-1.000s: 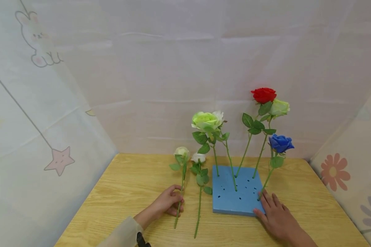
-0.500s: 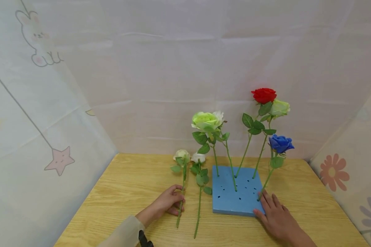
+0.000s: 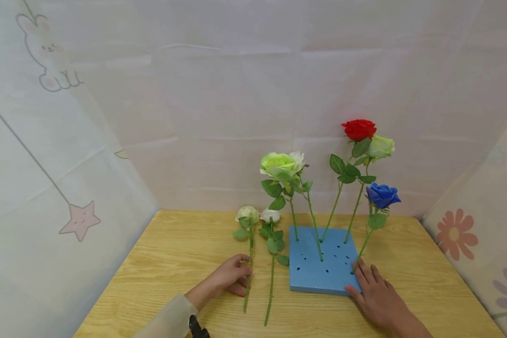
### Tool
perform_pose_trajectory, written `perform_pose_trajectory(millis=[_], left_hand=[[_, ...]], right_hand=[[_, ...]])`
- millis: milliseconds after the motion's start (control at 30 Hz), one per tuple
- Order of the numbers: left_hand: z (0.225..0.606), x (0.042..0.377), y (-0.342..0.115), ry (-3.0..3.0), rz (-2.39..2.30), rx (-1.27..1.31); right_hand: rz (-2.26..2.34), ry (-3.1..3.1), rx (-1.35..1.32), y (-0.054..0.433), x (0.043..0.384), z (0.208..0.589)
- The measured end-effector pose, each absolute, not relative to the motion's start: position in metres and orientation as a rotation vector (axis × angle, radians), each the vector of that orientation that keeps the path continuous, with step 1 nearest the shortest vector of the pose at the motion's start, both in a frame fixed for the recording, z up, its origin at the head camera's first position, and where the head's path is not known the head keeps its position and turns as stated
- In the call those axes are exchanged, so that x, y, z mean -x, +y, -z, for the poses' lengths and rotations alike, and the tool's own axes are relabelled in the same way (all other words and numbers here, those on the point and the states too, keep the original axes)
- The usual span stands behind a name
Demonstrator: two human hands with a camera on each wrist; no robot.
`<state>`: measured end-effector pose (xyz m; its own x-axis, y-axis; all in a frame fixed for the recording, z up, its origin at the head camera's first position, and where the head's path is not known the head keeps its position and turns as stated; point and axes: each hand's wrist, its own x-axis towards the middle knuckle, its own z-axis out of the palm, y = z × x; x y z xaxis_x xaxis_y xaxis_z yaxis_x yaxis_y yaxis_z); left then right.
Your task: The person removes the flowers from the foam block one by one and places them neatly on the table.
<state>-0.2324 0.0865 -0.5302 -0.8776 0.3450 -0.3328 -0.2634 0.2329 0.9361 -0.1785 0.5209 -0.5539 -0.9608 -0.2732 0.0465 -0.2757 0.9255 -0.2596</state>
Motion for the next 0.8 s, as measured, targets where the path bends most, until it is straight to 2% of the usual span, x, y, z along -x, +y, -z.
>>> perform_pose_trajectory(millis=[367,800], left_hand=[[0.517,0.232,0.085,2.225,-1.531,-0.139],[0.510,0.249,0.089,2.575,-1.328,-0.416]], right_hand=[[-0.417,-3.074,-0.445,0.520,0.178,0.551],[-0.427,-3.063,-0.458,0.522,0.179,0.554]])
